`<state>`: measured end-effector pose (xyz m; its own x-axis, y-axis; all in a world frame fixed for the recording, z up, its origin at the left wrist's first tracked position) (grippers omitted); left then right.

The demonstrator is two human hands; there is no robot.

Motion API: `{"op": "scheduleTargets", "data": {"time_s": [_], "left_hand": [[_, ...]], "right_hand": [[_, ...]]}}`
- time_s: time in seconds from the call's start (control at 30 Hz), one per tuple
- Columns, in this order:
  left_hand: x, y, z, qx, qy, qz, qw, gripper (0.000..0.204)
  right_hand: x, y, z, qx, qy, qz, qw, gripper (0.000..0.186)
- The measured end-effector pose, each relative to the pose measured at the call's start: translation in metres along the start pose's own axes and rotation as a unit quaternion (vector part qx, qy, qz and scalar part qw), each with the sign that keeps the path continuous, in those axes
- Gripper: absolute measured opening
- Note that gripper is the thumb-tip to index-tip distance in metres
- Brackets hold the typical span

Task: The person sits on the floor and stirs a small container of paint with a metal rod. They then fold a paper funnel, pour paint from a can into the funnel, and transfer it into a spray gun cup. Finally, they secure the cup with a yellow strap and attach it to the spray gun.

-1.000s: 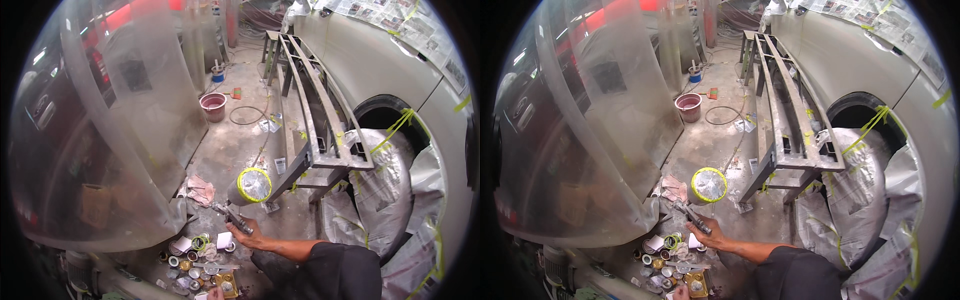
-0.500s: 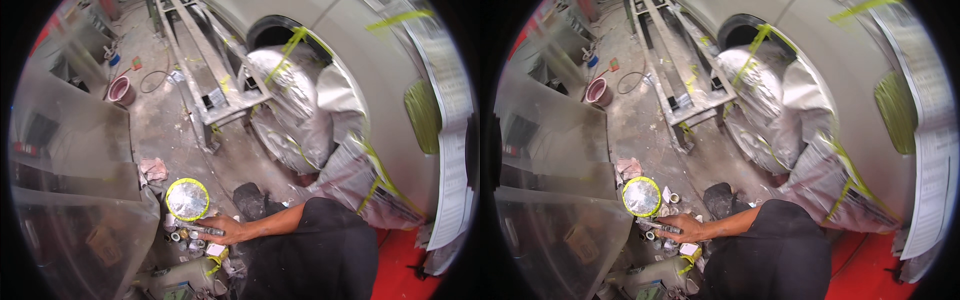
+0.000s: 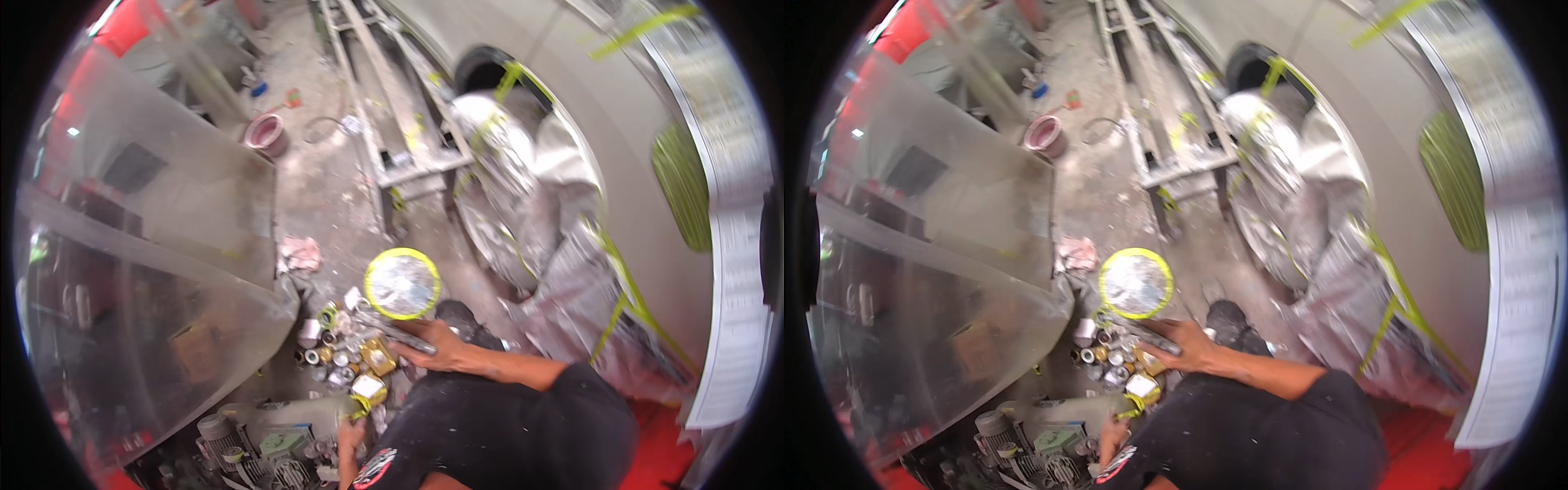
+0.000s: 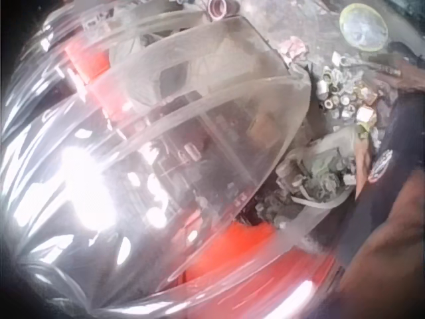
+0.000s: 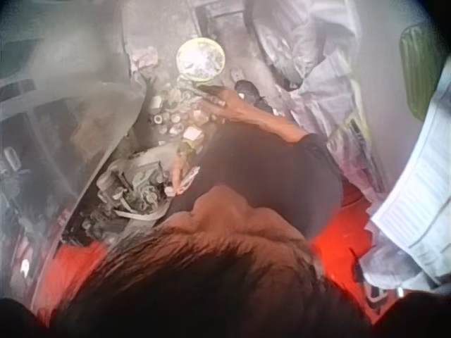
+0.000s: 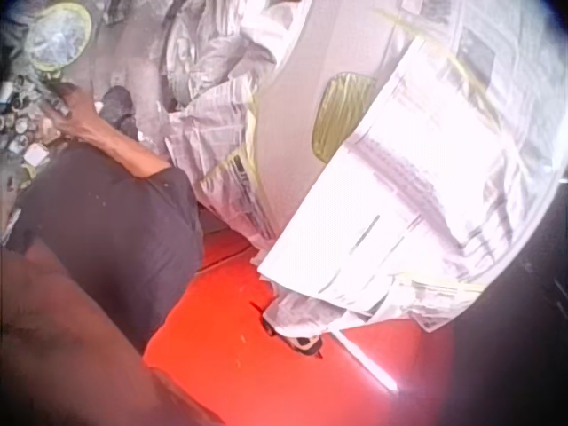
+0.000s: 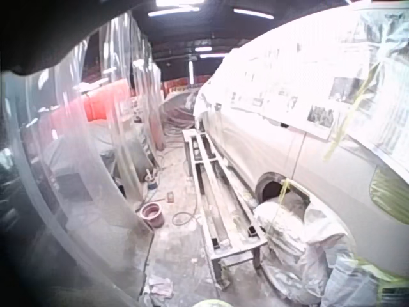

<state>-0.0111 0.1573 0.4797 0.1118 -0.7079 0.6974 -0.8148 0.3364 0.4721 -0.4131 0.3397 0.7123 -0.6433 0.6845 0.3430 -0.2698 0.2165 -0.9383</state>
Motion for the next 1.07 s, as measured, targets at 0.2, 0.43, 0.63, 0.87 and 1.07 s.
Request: {"op": "scheduleTargets", "data": {"time_s": [0.2, 0.43, 0.63, 0.87, 1.07], "left_hand": [[0.18, 0.381, 0.105, -0.274, 0.063, -0.26, 0.924, 0.099], [0.196, 0.535, 0.184, -0.215, 0.107, -0.465, 0.852, 0.046], [0.223, 0.534, 0.257, -0.237, 0.214, -0.434, 0.843, 0.063], [0.259, 0.563, 0.373, -0.233, 0.161, -0.418, 0.863, 0.064], [0.32, 0.595, 0.519, -0.356, -0.058, -0.454, 0.814, 0.069]], "right_hand": [[0.038, -0.006, 0.089, 0.07, 0.001, 0.009, 0.998, 0.037], [0.053, 0.008, 0.222, 0.063, -0.216, -0.047, 0.973, 0.036], [0.055, 0.007, 0.312, 0.095, -0.312, -0.084, 0.941, 0.039], [0.072, 0.024, 0.391, 0.05, -0.209, -0.088, 0.973, 0.055], [0.047, 0.027, 0.457, -0.132, -0.147, -0.181, 0.963, 0.049]]}}
Point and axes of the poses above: each hand's wrist, its own z-axis towards the middle knuckle, its own x-axis out of the back of the hand, y = z × x, the point moved 3 cm from there along z, towards the middle knuckle, and after that the axes turned 5 degrees about y, right-handed, at the moved point
